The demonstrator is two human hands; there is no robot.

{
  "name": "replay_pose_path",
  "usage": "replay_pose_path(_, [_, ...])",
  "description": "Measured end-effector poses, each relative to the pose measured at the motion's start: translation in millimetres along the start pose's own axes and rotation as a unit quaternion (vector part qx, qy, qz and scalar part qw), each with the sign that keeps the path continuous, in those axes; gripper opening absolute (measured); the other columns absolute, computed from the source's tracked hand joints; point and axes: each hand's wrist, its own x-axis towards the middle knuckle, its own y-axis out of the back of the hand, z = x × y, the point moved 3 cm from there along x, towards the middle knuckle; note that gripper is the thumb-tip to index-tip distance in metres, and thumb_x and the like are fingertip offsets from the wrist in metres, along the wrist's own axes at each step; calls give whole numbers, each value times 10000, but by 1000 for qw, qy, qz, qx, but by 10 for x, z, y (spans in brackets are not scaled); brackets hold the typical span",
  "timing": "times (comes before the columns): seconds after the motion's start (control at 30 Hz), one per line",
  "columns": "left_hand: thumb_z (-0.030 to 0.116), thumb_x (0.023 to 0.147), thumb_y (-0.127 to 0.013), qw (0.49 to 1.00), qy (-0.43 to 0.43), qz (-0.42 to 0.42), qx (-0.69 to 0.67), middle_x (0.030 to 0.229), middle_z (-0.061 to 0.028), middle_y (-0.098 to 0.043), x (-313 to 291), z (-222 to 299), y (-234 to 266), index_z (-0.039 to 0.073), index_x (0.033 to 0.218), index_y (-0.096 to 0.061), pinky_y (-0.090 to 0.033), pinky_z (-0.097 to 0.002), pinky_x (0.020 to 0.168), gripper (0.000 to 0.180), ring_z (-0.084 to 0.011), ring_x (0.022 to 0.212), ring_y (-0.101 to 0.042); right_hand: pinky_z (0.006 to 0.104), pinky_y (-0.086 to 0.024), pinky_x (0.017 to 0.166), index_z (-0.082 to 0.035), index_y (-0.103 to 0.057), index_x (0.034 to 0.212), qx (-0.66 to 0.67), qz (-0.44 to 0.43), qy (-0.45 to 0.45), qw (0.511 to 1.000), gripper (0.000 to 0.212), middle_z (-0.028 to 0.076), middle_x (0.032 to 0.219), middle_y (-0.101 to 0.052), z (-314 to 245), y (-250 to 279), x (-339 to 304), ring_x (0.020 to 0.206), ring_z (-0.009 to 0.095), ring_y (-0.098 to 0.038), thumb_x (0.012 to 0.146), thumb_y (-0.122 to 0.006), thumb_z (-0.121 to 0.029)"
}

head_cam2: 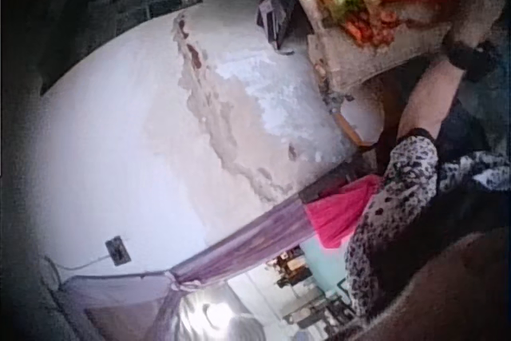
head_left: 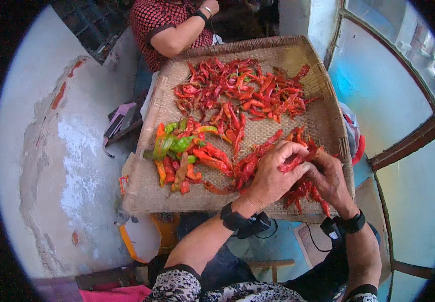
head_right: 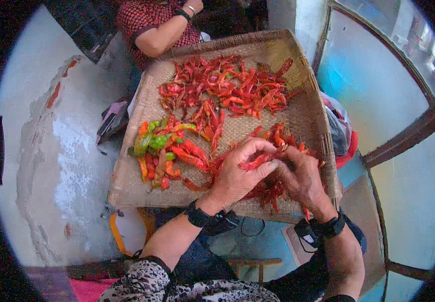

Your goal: Sorting and de-stemming red peppers on a bamboo tray.

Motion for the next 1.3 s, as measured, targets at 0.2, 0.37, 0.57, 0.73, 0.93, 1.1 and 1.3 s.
replay_pose_path(0.2, [32,854,-650,993,77,-61,-61,936,-5,-627,-19,53,-59,27,1017,-615,-490,-233,796,167,-100,867,-602,307,-448,712,16,-577,1033,63,18,-24,998,234,72,866,-590,69,284,-145,795,130,-527,979,-511,-202])
replay_pose_path(0.37, [100,866,-687,984,93,-120,-96,907,6,-623,108,-37,34,47,1002,-624,-489,-236,776,160,-79,858,-587,350,-442,707,16,-551,948,5,57,-26,998,272,118,793,-542,143,419,-155,746,191,-530,968,-522,-254])
replay_pose_path(0.57, [194,907,-632,993,110,8,28,962,-53,-658,1010,5,488,-27,1060,-607,-497,-259,735,270,-103,838,-607,355,-454,674,19,-574,942,106,31,-83,990,245,106,756,-566,154,462,-168,725,200,-545,955,-552,-225])
replay_pose_path(0.73, [318,925,-619,979,112,-153,73,989,-15,-663,714,9,86,22,1240,-593,-486,-232,692,434,-70,827,-593,356,-458,665,30,-588,955,-2,58,-30,998,239,130,756,-579,121,464,-130,682,219,-547,952,-546,-205])
replay_pose_path(0.93, [203,908,-637,979,76,-191,17,921,12,-637,447,-27,-182,5,1107,-641,-468,-206,647,281,-38,743,-545,393,-486,715,33,-615,1004,-86,28,42,995,236,197,861,-650,45,343,-135,794,309,-646,935,-563,-186])
replay_pose_path(1.1, [209,902,-631,995,69,51,-45,930,-27,-649,877,-202,414,18,1129,-619,-477,-223,641,297,-79,740,-583,385,-484,708,30,-611,1010,-18,56,25,998,239,190,836,-642,25,371,-92,768,285,-637,932,-567,-192])
replay_pose_path(1.3, [289,859,-674,881,205,-202,376,981,-115,-674,774,-965,390,38,1088,-649,-504,-356,716,341,-198,799,-635,373,-481,685,26,-613,1006,-19,72,20,997,235,176,809,-637,39,421,-51,725,264,-616,931,-569,-192])
